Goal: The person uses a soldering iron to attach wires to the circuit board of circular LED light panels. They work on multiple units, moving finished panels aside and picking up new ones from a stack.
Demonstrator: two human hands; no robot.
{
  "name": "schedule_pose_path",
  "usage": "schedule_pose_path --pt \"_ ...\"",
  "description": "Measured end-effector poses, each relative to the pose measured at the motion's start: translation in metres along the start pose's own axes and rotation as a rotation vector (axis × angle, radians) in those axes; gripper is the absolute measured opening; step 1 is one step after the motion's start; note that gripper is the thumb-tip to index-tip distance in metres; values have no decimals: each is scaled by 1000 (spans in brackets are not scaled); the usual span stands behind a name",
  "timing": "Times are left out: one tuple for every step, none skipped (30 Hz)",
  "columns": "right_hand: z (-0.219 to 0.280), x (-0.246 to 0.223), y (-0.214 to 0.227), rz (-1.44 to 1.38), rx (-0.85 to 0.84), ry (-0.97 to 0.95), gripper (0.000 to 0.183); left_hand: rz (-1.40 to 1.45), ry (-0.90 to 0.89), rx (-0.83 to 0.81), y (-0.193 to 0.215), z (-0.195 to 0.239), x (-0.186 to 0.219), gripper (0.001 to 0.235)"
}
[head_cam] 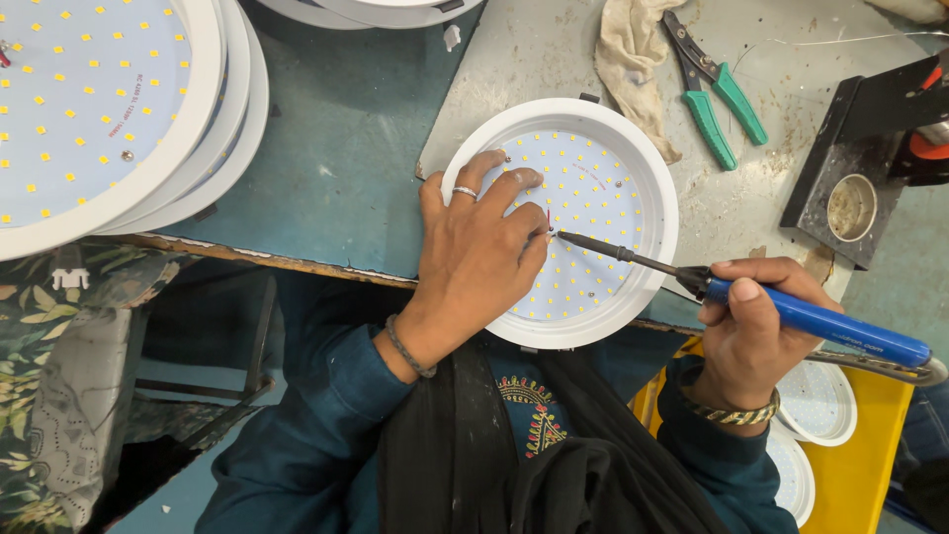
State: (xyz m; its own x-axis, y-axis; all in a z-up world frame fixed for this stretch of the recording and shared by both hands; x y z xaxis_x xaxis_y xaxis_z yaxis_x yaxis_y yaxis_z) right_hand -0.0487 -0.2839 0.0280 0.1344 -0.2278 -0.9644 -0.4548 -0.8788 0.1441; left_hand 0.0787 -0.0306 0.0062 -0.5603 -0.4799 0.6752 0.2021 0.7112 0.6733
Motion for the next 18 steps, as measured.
schedule_pose_path --pt "-1 0 -1 0 -2 -1 23 -3 -1 1 0 0 0 7" --pt "0 0 -1 0 -3 -3 23 -5 -2 2 0 0 0 7" --pt "-1 1 -2 -5 -12 1 23 -7 -3 4 0 0 0 7" --pt "-1 1 -2 -7 -19 5 23 -9 -2 3 0 0 0 7" --pt "-1 1 -3 -9 -26 8 23 -11 -1 2 0 0 0 7" --pt "-1 1 -3 -8 -31 13 23 -12 0 1 0 0 0 7" --pt "0 1 -2 -10 -28 14 23 -10 1 -1 -1 0 1 7" --pt "0 1 -1 -13 -26 16 23 -7 3 -2 -1 0 1 8" --pt "1 1 1 -20 -16 16 22 -4 4 -3 -1 0 0 8" --pt "1 1 3 -25 -2 20 22 -5 2 -2 -1 0 0 8" --pt "1 0 5 -31 13 24 21 -7 -1 0 -1 0 0 8" --pt "2 0 7 -35 33 34 20 -8 -3 1 -1 0 0 8" --pt "3 0 8 -40 45 35 20 -11 0 -1 -1 1 0 8" --pt "3 0 10 -45 58 37 19 -13 1 -2 -1 0 0 8" --pt "3 0 10 -51 62 31 19 -14 3 -4 -2 0 0 8" --pt "3 1 10 -51 61 30 20 -13 1 -2 -1 0 0 8" --pt "3 1 10 -50 59 29 20 -12 0 -1 -1 0 0 8" --pt "3 0 10 -44 52 32 20 -11 -1 1 -1 0 1 8"
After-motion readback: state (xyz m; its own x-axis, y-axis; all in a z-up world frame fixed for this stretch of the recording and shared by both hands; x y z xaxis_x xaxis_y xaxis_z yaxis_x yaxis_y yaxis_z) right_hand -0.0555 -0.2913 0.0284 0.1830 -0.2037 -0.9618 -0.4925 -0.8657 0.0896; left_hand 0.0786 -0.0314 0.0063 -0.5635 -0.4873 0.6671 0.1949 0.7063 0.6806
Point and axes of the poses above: each hand's wrist, its own z-axis away from the middle knuckle, its own y-axis out of the back of the hand, x = y × z, the point moved 8 cm from there along -z, towards the middle knuckle, and after that the axes turned 4 degrees about -x, right-handed, at the moved point
